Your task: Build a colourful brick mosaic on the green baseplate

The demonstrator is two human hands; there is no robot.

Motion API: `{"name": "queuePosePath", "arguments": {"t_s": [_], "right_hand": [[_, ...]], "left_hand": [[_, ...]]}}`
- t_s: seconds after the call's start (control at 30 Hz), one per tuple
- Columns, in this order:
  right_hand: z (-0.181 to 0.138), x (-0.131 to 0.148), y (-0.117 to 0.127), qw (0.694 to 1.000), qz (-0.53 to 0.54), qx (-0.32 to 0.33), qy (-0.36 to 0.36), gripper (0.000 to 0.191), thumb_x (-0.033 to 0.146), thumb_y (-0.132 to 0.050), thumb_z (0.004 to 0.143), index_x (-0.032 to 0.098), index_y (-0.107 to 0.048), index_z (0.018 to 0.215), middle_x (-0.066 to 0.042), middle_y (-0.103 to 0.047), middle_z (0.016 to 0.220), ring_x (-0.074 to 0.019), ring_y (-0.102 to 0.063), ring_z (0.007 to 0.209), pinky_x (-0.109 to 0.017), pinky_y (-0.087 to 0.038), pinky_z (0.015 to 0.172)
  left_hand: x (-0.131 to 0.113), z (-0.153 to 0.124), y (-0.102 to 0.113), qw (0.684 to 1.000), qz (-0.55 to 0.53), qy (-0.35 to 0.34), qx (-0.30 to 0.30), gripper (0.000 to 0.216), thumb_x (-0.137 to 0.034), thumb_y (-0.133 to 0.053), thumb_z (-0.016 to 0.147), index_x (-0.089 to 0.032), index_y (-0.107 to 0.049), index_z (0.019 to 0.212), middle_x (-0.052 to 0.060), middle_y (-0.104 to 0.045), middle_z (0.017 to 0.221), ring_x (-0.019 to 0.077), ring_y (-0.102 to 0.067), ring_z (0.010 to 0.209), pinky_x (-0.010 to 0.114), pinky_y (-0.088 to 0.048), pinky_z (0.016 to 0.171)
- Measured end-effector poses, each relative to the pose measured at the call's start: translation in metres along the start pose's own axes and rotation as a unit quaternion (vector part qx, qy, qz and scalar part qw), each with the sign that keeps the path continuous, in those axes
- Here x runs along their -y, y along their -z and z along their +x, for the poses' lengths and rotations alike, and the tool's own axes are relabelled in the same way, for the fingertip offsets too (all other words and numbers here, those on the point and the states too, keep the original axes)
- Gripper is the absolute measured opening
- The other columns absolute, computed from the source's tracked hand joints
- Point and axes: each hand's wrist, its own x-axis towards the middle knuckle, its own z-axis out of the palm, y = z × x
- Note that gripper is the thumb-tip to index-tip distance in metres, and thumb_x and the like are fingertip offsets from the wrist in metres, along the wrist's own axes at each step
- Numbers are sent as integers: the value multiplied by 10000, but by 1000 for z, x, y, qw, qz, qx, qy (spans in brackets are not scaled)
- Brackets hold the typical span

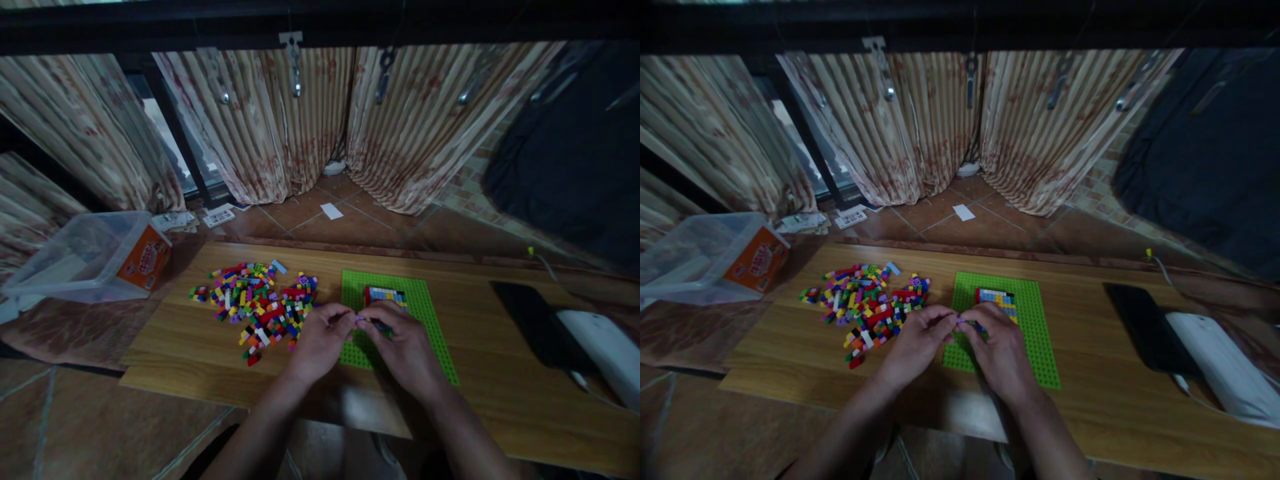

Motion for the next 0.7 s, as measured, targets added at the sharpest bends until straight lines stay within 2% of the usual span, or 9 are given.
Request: {"name": "queuePosePath", "arguments": {"t_s": [0.13, 0.33, 0.53, 0.7], "right_hand": [[-10, -20, 14, 996, -75, -36, -22, 75, 315, -659, 842, 278, -722, 859, -34, -635, 1002, -223, -563, 988, -405, -451, 889], [-9, -30, 7, 990, -127, -46, -29, 61, 264, -691, 787, 283, -744, 810, -52, -610, 1117, -262, -515, 1077, -455, -437, 936], [-8, -31, 6, 988, -120, -75, -59, 41, 242, -681, 767, 255, -716, 752, -58, -609, 1107, -258, -521, 1066, -455, -439, 942], [-9, -30, 10, 990, -97, -72, -74, 28, 237, -668, 766, 241, -695, 762, -60, -609, 1107, -247, -525, 1063, -439, -426, 953]], "left_hand": [[9, 0, -9, 996, 88, -6, -10, 230, -306, -502, 878, -170, -687, 881, 16, -688, 772, 136, -623, 678, 224, -484, 610], [1, -1, -19, 971, 238, -12, -31, 199, -225, -509, 873, -202, -706, 894, 5, -704, 781, 134, -628, 689, 222, -453, 617], [-3, 0, -30, 943, 329, -41, -38, 186, -200, -524, 880, -217, -709, 876, 10, -720, 825, 135, -634, 709, 232, -429, 642], [-1, 3, -34, 934, 352, -44, -50, 170, -195, -542, 874, -210, -703, 821, 10, -713, 794, 132, -620, 689, 233, -401, 628]]}}
